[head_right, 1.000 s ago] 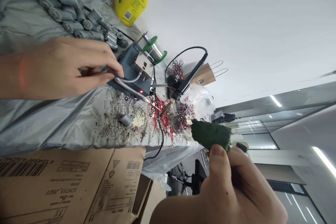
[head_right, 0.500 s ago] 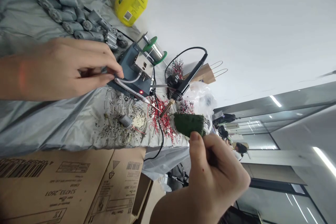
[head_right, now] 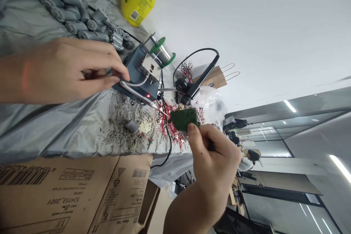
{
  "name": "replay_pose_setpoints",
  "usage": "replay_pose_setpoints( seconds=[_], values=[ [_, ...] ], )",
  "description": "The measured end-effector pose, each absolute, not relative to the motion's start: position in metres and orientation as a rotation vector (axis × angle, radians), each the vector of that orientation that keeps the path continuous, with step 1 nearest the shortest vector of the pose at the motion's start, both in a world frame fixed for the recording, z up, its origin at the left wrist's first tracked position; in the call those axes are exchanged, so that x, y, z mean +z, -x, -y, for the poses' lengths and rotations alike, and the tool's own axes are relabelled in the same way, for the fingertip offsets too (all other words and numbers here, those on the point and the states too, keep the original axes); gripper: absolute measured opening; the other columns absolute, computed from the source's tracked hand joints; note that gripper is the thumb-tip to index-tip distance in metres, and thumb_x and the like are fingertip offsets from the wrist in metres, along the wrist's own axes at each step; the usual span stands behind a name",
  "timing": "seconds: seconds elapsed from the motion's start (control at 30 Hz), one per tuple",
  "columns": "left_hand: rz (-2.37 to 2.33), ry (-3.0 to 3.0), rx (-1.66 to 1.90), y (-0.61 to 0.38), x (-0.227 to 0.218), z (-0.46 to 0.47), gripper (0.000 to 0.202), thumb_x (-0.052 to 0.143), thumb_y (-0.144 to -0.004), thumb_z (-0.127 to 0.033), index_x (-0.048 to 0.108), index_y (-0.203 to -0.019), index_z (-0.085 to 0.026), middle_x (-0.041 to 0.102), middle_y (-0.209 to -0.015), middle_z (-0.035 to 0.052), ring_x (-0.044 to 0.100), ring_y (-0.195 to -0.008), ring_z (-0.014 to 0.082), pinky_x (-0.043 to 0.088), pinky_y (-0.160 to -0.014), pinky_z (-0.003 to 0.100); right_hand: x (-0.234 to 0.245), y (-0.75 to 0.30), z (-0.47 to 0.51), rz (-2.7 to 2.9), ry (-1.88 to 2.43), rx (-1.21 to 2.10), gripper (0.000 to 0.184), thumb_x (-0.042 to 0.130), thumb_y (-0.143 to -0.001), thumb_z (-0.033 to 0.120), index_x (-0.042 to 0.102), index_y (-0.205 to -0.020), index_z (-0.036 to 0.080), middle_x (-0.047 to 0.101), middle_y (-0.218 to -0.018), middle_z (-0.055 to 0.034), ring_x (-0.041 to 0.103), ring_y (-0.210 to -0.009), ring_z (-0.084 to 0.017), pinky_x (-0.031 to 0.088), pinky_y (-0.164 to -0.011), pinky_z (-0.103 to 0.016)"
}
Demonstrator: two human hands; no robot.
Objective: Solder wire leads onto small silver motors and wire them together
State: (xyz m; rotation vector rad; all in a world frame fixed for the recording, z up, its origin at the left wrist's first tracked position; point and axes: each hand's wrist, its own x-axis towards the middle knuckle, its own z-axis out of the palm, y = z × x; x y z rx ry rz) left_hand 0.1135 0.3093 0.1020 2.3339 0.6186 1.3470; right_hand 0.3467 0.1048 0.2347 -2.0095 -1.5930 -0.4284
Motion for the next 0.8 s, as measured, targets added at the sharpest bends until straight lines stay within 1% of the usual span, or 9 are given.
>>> replay_pose_setpoints(
  seconds=[0.1, 0.17, 0.23, 0.33, 0.4, 0.53, 0.67, 0.8],
  values=[
    [-0.65, -2.334, 1.344, -0.113, 0.103, -0.309, 0.041, 0.04, -0.102, -0.04, 0.079, -0.11, -0.03, 0.075, -0.107, 0.001, 0.064, -0.081, 0.0147, 0.053, -0.079, 0.04, 0.239, -0.346, -0.108, 1.651, 2.014, -0.307, 0.029, 0.077, -0.093, 0.03, 0.068, -0.067, 0.021, 0.038, -0.058, 0.005, 0.034, -0.056, -0.011, 0.026, -0.05, -0.028],
    [-0.653, -2.34, 1.339, -0.112, 0.103, -0.309, 0.041, 0.04, -0.102, -0.04, 0.078, -0.11, -0.031, 0.074, -0.106, 0.0009, 0.061, -0.077, 0.0144, 0.052, -0.077, 0.04, 0.241, -0.345, -0.11, 1.662, 2.054, -0.231, 0.034, 0.077, -0.093, 0.032, 0.066, -0.063, 0.02, 0.038, -0.057, 0.0046, 0.034, -0.056, -0.011, 0.024, -0.049, -0.028],
    [-0.628, -2.344, 1.349, -0.112, 0.103, -0.309, 0.04, 0.04, -0.104, -0.039, 0.078, -0.111, -0.03, 0.073, -0.105, 0.0004, 0.059, -0.073, 0.0136, 0.051, -0.075, 0.039, 0.244, -0.345, -0.113, 1.594, 2.052, -0.271, 0.037, 0.076, -0.094, 0.033, 0.064, -0.061, 0.021, 0.036, -0.056, 0.005, 0.031, -0.055, -0.01, 0.022, -0.048, -0.028],
    [-0.554, -2.34, 1.417, -0.113, 0.1, -0.311, 0.038, 0.044, -0.107, -0.038, 0.079, -0.11, -0.026, 0.071, -0.102, 0.0003, 0.058, -0.071, 0.013, 0.05, -0.074, 0.036, 0.246, -0.345, -0.116, 1.623, 2.041, -0.237, 0.037, 0.076, -0.093, 0.034, 0.064, -0.06, 0.021, 0.037, -0.056, 0.0052, 0.031, -0.054, -0.01, 0.025, -0.049, -0.028],
    [-0.517, -2.33, 1.462, -0.115, 0.098, -0.312, 0.036, 0.047, -0.109, -0.037, 0.08, -0.108, -0.022, 0.071, -0.1, 0.0004, 0.059, -0.072, 0.0136, 0.05, -0.072, 0.035, 0.248, -0.343, -0.116, 1.701, 2.067, -0.203, 0.039, 0.077, -0.092, 0.035, 0.063, -0.059, 0.02, 0.038, -0.056, 0.0048, 0.032, -0.054, -0.01, 0.023, -0.048, -0.028],
    [-0.486, -2.329, 1.48, -0.115, 0.096, -0.314, 0.034, 0.049, -0.11, -0.037, 0.08, -0.109, -0.022, 0.069, -0.099, -0.0008, 0.059, -0.071, 0.0131, 0.049, -0.074, 0.034, 0.252, -0.341, -0.113, 1.649, 2.073, -0.39, 0.036, 0.075, -0.094, 0.033, 0.064, -0.062, 0.021, 0.037, -0.056, 0.0051, 0.031, -0.054, -0.01, 0.022, -0.049, -0.028],
    [-0.482, -2.321, 1.483, -0.114, 0.096, -0.314, 0.035, 0.049, -0.11, -0.036, 0.079, -0.107, -0.02, 0.068, -0.098, -0.0005, 0.056, -0.07, 0.0121, 0.048, -0.075, 0.033, 0.253, -0.339, -0.111, 1.801, 2.115, -0.282, 0.042, 0.077, -0.094, 0.037, 0.058, -0.06, 0.02, 0.033, -0.058, 0.0054, 0.029, -0.055, -0.009, 0.021, -0.048, -0.028],
    [-0.486, -2.329, 1.454, -0.112, 0.098, -0.313, 0.029, 0.052, -0.109, -0.027, 0.08, -0.11, -0.02, 0.071, -0.101, 0.0002, 0.054, -0.069, 0.0108, 0.049, -0.077, 0.033, 0.252, -0.336, -0.112, 1.727, 2.088, -0.42, 0.041, 0.075, -0.094, 0.032, 0.056, -0.06, 0.02, 0.034, -0.059, 0.0049, 0.03, -0.057, -0.009, 0.02, -0.049, -0.028]
  ],
)
